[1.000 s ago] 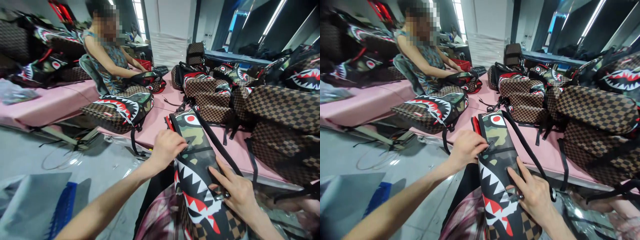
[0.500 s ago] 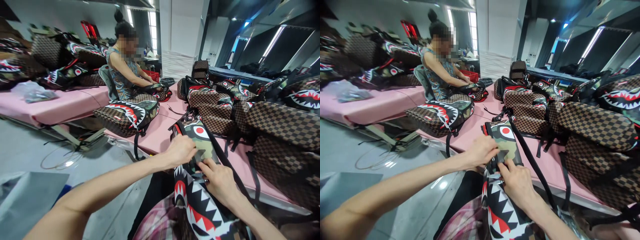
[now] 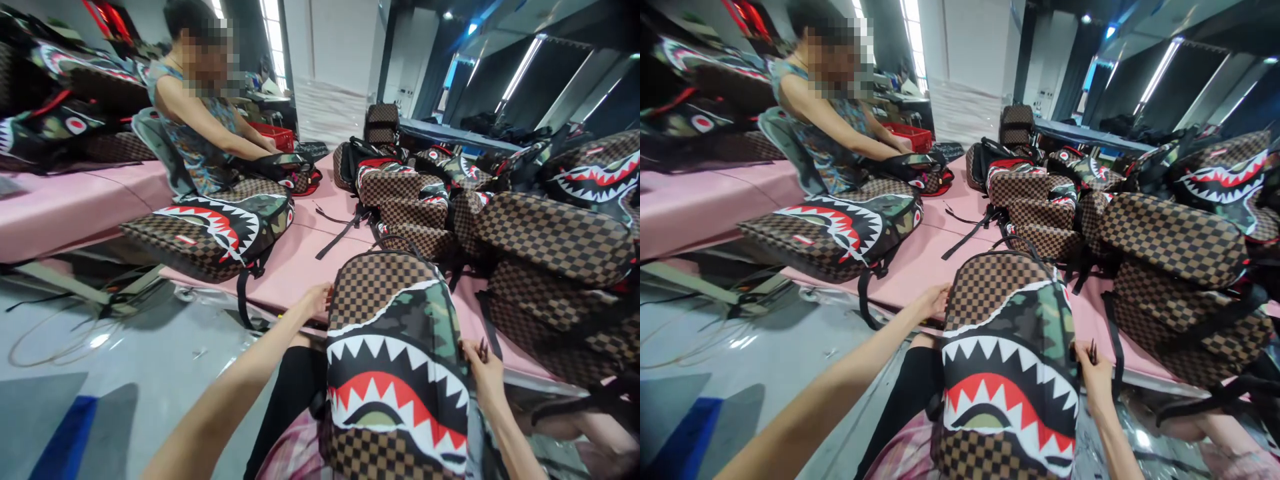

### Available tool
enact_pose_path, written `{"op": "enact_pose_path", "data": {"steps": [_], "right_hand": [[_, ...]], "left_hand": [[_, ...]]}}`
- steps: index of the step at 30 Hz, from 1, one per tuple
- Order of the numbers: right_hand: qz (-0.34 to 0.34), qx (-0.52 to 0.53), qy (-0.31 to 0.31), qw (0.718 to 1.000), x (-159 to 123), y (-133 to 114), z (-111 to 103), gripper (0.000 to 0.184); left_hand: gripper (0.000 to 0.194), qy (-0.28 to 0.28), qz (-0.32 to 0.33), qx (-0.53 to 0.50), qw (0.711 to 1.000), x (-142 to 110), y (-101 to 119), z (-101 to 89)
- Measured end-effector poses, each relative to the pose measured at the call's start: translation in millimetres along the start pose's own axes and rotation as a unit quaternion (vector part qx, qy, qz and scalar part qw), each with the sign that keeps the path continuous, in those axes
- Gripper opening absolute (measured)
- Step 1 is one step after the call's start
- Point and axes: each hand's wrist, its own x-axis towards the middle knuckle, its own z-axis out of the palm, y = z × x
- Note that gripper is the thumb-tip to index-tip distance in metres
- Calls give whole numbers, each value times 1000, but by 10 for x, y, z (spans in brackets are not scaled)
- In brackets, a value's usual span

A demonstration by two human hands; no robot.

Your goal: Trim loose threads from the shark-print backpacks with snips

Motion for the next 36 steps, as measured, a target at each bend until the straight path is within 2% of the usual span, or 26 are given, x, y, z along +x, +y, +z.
{"op": "enact_pose_path", "data": {"steps": [2,4,7,8,9,10,11,12,14,16,18,19,21,22,26,29,30,31,36], "right_hand": [[61,-25,58,996,227,327,-46,44],[84,-57,105,989,357,471,-142,49],[10,-82,178,981,297,319,-269,47],[-26,-85,170,981,202,199,-267,44],[-57,-84,134,986,71,66,-231,41],[-73,-86,57,992,-89,-64,-162,37],[-81,-81,-46,992,-269,-179,-65,33],[-90,-70,-140,984,-457,-271,50,30],[-111,-60,-286,950,-804,-365,283,27],[-121,-58,-338,932,-1046,-356,449,27],[-105,-60,-318,940,-1155,-290,521,29],[-92,-60,-298,948,-1171,-251,528,29],[-79,-57,-275,957,-1165,-182,515,30],[-79,-52,-271,958,-1157,-156,503,29],[-94,-34,-280,955,-1169,-89,487,29],[-111,-35,-283,952,-1194,-59,502,30],[-117,-37,-281,952,-1198,-56,508,30],[-121,-40,-279,952,-1201,-56,513,30],[-108,-49,-277,954,-1203,-81,525,27]], "left_hand": [[35,-53,-17,-10,998,-115,-334,171],[32,-101,16,3,995,-188,-559,276],[21,-202,74,70,974,-158,-702,343],[18,-231,75,89,966,-119,-715,356],[17,-253,67,98,960,-76,-720,368],[16,-265,58,99,957,-33,-721,379],[16,-267,52,98,957,4,-721,387],[16,-264,48,98,958,31,-722,391],[19,-252,42,93,962,50,-727,384],[24,-236,60,97,965,27,-734,360],[22,-219,132,151,955,-13,-740,335],[17,-209,187,205,938,-31,-744,326],[14,-187,292,323,880,-52,-753,315],[15,-182,325,363,854,-53,-758,309],[16,-166,389,454,784,11,-727,246],[18,-137,420,523,729,167,-546,148],[20,-127,415,532,727,248,-444,116],[22,-113,402,533,736,343,-323,89],[22,-31,315,476,820,887,350,107]]}}
